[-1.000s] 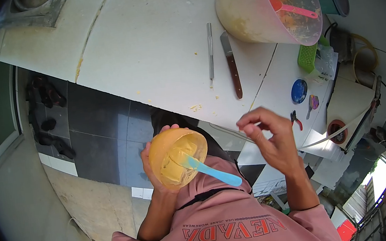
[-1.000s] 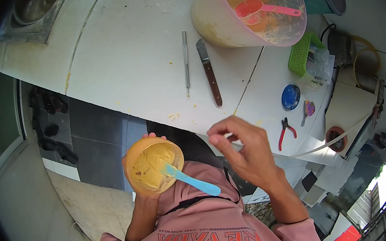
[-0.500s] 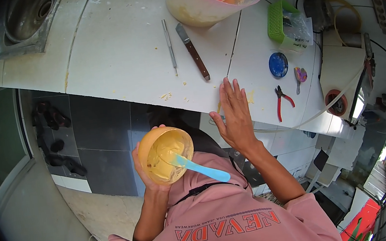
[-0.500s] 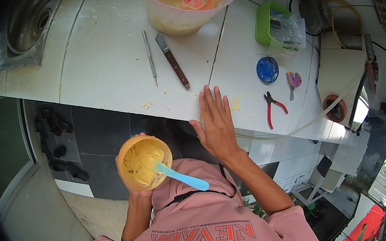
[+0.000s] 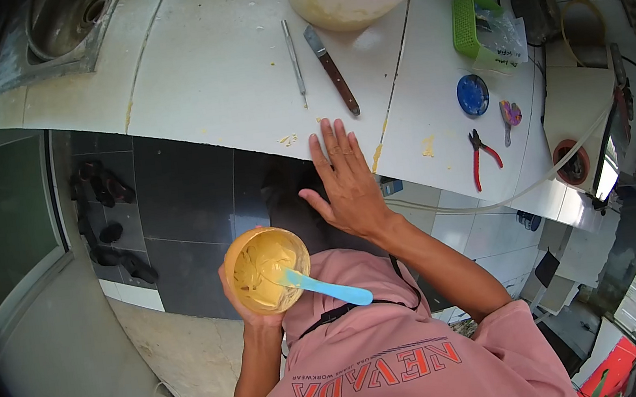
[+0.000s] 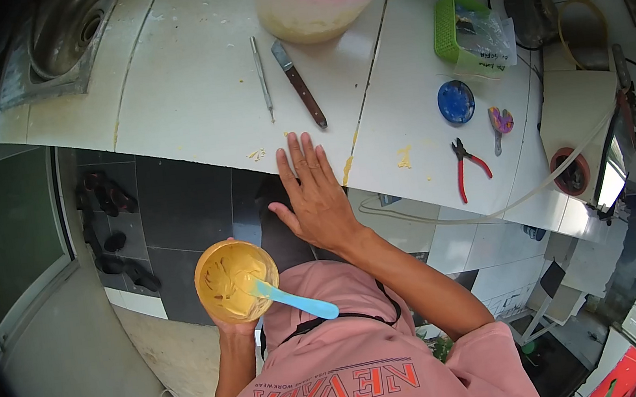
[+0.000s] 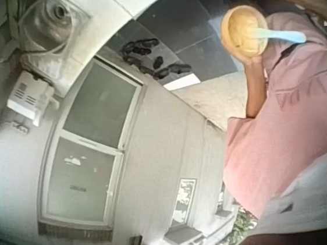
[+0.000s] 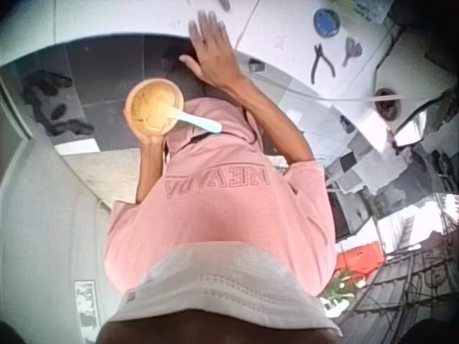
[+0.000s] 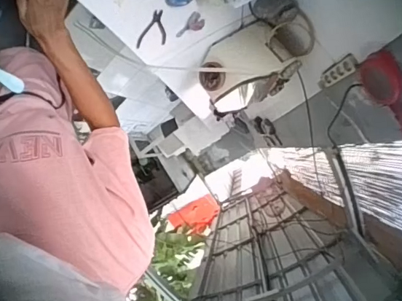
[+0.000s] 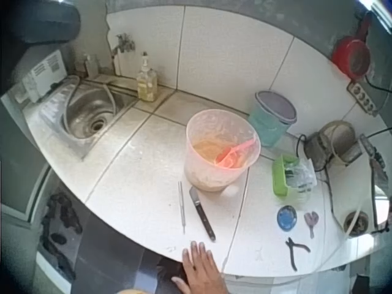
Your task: Mixing dental plaster and pouring it onto a dental impression tray to create a model.
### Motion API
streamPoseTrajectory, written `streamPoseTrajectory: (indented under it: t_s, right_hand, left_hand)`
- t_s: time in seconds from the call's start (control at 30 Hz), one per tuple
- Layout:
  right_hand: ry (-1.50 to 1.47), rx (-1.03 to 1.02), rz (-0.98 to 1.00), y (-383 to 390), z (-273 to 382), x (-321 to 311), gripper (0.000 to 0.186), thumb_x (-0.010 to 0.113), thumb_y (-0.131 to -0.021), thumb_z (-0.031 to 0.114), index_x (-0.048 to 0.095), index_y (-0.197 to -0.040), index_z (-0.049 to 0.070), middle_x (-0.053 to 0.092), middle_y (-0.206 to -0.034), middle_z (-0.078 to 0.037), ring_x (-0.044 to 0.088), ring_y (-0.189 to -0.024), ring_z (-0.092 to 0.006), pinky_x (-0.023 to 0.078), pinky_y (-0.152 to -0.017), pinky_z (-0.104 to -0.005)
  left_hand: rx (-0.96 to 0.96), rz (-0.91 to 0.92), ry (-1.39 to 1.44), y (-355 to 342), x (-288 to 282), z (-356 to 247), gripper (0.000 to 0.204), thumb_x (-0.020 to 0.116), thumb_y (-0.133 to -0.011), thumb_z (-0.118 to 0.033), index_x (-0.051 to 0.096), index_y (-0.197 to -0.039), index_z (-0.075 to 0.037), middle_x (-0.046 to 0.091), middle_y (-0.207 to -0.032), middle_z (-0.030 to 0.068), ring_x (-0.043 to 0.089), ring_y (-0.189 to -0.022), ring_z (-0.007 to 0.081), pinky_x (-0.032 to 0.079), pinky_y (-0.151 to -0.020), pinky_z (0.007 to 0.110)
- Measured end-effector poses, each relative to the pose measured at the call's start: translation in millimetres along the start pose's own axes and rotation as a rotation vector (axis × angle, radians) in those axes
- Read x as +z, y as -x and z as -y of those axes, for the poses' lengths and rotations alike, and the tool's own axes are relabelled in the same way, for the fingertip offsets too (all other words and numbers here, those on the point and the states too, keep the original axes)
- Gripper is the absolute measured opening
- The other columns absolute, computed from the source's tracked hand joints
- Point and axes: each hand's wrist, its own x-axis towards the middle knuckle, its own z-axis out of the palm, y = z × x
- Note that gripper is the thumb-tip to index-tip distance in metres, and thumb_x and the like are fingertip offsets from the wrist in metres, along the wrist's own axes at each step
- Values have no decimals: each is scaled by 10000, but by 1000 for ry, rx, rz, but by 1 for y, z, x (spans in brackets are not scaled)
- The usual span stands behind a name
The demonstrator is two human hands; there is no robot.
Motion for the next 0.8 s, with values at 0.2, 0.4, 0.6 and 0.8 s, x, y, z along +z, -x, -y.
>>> streamPoseTrajectory:
  t_s: [0.2, 0.4, 0.6, 0.8]
  right_hand:
    - [-49, -151, 34, -9, 0, 2, 534, 620, -862, 226, 495, -1311, -35, 418, -1441, -190, 345, -1377, -349, 210, -1158, -460]
    - [97, -140, -42, -42, 2, 4, 542, 595, -883, 295, 497, -1308, -27, 453, -1405, -183, 237, -1411, -402, 118, -1131, -611]
    - [222, 36, -132, -61, -9, 0, 570, 549, -910, 372, 495, -1300, -41, 460, -1382, -213, 215, -1404, -437, 70, -1109, -663]
    - [69, -54, -89, -29, -3, 18, 539, 548, -913, 340, 502, -1286, -47, 457, -1378, -237, 287, -1386, -394, 151, -1152, -537]
  left_hand:
    - [-7, 40, 2, 2, -1, -5, 505, 381, -942, -370, 566, -1214, 13, 606, -1209, 138, 585, -1082, 271, 485, -946, 392]
    - [-37, 135, 5, 1, 1, -5, 553, 450, -943, -439, 524, -1290, -16, 556, -1292, 137, 544, -1177, 294, 467, -993, 446]
    - [-43, 254, -24, -1, 5, -8, 547, 492, -942, -453, 512, -1318, -57, 532, -1333, 121, 477, -1268, 324, 441, -1020, 515]
    - [-64, 385, -32, -1, 18, -9, 588, 506, -927, -486, 507, -1326, -54, 518, -1353, 128, 471, -1273, 341, 383, -1063, 535]
